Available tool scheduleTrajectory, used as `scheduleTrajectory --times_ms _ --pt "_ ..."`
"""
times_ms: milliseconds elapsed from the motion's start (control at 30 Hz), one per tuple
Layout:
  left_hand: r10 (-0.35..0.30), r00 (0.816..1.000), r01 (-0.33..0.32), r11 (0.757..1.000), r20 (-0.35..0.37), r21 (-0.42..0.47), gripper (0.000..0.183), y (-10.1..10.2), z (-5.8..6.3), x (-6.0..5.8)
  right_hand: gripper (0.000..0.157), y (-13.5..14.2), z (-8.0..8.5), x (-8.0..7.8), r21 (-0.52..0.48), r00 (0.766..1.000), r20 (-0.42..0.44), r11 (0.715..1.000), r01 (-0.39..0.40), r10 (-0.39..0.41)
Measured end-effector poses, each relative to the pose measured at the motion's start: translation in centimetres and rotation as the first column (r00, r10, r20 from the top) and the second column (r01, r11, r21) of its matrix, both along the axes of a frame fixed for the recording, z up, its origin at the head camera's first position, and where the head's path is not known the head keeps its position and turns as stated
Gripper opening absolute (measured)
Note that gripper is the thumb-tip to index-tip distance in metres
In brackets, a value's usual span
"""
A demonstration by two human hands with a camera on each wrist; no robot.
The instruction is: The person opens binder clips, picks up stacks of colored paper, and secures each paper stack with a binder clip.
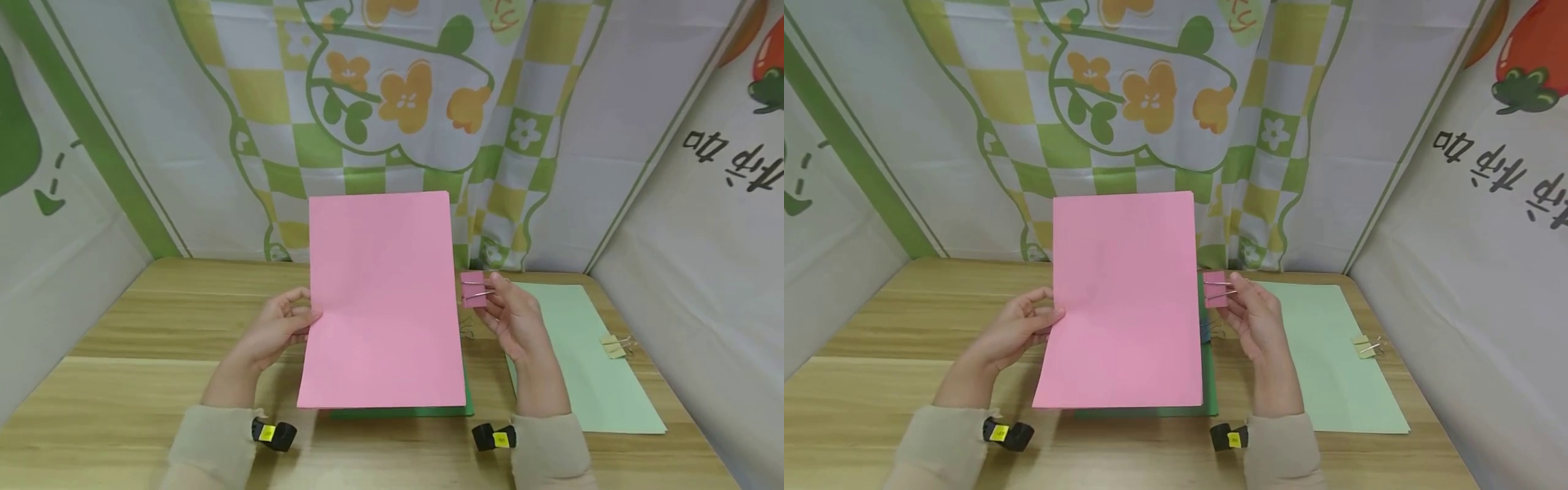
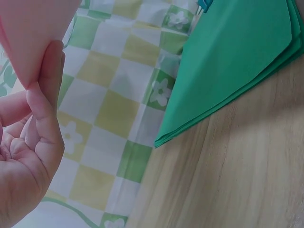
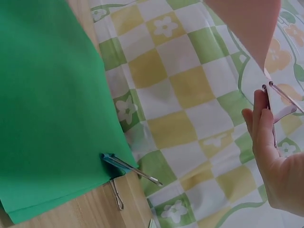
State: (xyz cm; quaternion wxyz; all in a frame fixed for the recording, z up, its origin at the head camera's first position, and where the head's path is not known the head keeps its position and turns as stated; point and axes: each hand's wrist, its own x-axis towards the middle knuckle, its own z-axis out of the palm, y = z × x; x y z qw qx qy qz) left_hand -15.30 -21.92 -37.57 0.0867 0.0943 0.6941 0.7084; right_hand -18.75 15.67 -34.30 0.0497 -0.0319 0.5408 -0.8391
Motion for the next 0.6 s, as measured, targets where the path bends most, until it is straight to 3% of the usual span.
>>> scheduleTrajectory --times_ms 600 --pt "0.024 1.000 -0.024 1.000 0.007 0.007 0.011 -0.30 0.05 0.18 0.024 -1.01 -0.11 0.00 -0.003 0.999 0.034 0.999 -0.032 0.032"
